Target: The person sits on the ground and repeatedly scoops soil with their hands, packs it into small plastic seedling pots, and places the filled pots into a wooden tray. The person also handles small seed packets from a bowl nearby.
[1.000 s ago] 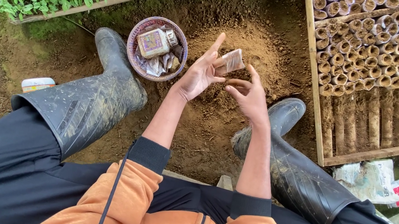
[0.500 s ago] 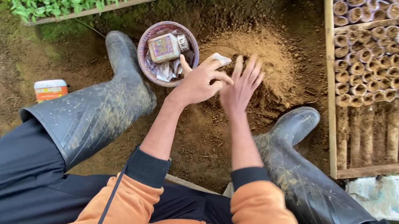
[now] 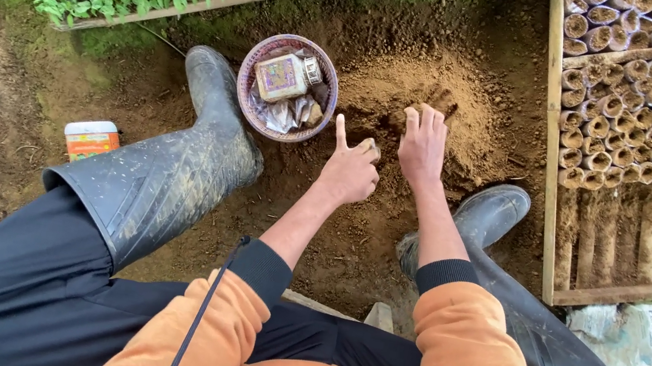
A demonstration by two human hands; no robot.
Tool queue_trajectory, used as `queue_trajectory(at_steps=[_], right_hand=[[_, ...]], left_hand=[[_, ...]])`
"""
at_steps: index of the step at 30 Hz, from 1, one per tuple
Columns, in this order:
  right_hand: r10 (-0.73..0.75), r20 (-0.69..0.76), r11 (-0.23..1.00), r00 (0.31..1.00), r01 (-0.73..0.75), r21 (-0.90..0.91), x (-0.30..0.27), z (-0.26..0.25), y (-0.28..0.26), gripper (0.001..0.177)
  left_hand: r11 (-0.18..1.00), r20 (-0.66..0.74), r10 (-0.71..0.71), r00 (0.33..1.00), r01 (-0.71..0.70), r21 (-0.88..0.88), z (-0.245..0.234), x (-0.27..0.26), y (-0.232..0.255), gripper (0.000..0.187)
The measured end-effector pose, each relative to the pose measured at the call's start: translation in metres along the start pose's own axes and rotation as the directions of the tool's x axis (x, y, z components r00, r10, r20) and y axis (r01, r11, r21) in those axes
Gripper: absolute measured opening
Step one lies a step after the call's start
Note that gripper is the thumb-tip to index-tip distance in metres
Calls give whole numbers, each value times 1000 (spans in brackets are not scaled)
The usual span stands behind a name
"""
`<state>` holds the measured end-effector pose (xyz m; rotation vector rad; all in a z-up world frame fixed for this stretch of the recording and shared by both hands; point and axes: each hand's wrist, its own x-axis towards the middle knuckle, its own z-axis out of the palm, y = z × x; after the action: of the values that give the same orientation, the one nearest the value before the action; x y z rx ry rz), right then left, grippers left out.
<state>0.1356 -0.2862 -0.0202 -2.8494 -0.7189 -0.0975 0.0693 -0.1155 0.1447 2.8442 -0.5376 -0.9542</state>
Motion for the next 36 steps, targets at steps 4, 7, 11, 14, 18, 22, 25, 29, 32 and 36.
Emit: queue_trajectory(at_steps=[4,7,11,14,18,22,25,29,32,36], right_hand=[[97,88,913,991,-124,389,-3,-43,-7,44],[46,271,677,961,-229,699,-7,-78,-17,36],[-43,460,647,887,-326,689,-6,-146,-30,57],[-3,525,769,851,-333,545,-4,-154,-33,74],[6,604,986,797,-106,129,-14,-121,-50,107],[40,533,997,845,-1,-74,-34,-72,-59,103],[79,445,997,892,-71,-35,-36,-43,-52,72],[48,80,953,996,-70,296,-31,-27,-35,46],[117,274,778,955,-260,572,-25,-35,-19,38],[-138,564,634,814,-365,682,-5,-153,-29,57]], left_hand=[[997,-77,55,996,-51,52,15,13,2,27],[986,-194,129,973,-105,126,38,29,-6,30],[991,-224,108,969,-88,97,75,56,-8,35],[992,-284,110,952,-90,83,64,45,-7,32],[982,-232,107,967,-66,178,25,7,0,33],[982,-213,81,974,-42,183,40,1,-7,33],[984,-204,64,977,-27,176,46,-1,-12,30],[988,-174,68,982,-42,152,50,5,-11,30],[989,-194,106,975,-83,123,55,10,-10,28],[991,-171,134,976,-130,33,60,24,-5,27]])
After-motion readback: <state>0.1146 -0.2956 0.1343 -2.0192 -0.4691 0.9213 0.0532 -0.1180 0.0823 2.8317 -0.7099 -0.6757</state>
